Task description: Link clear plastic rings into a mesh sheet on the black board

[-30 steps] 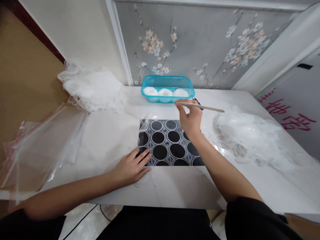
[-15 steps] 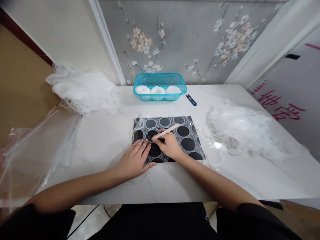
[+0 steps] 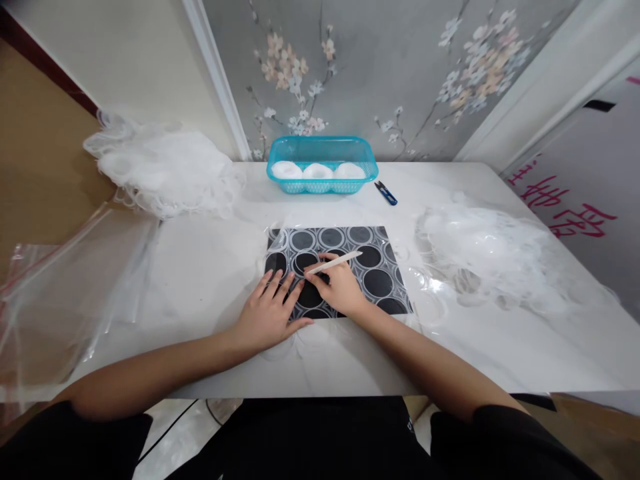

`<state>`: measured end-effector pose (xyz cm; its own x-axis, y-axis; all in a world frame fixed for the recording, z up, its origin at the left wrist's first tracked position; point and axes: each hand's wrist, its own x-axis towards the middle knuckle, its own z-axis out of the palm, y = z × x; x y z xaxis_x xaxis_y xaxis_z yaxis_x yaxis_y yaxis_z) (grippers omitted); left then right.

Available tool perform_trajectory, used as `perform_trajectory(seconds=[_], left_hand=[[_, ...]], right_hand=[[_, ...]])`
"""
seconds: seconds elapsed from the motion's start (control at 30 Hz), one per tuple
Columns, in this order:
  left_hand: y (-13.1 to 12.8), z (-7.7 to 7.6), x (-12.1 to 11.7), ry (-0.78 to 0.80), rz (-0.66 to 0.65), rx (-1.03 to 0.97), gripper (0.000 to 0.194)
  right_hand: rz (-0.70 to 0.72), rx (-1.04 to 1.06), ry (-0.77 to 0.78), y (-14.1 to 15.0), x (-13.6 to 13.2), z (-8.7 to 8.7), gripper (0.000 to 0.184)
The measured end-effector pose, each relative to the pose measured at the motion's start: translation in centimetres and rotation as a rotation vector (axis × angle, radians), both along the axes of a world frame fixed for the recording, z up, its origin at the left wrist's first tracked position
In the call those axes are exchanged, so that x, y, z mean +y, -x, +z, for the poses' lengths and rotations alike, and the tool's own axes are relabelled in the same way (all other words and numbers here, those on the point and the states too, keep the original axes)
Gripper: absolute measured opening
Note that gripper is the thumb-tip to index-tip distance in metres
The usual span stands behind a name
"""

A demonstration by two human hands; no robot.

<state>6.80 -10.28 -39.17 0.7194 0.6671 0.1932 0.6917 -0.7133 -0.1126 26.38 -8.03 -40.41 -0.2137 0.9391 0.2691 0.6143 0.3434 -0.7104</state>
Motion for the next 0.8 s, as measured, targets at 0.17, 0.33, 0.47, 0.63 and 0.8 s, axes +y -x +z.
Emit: perform_trajectory(seconds=[0.17, 0.33, 0.47, 0.63, 0.8], left_hand=[[0.0, -0.2, 0.0, 0.007, -0.015, -0.011, 0.078], [-0.1, -0.7, 0.1, 0.026, -0.011, -0.012, 0.082], [0.3, -0.6, 0.3, 0.009, -0.022, -0.001, 0.084], [0.7, 0.3, 0.8, -0.059, -0.064, -0.051, 0.076], [0.4, 0.7, 1.2, -0.088, -0.037, -0.063, 0.071]], right_hand=[[0.131, -0.306, -0.216, 0.8, -1.1, 0.2, 0.02], [-0.157, -0.269, -0.288, -1.1, 4.8, 3.7, 0.019], [-0.479, 0.075, -0.319, -4.0, 8.7, 7.0, 0.013], [-0.305, 0.087, -0.141, -4.4, 5.3, 5.4, 0.017], [-0.374, 0.067, -0.228, -5.5, 5.8, 4.9, 0.018]])
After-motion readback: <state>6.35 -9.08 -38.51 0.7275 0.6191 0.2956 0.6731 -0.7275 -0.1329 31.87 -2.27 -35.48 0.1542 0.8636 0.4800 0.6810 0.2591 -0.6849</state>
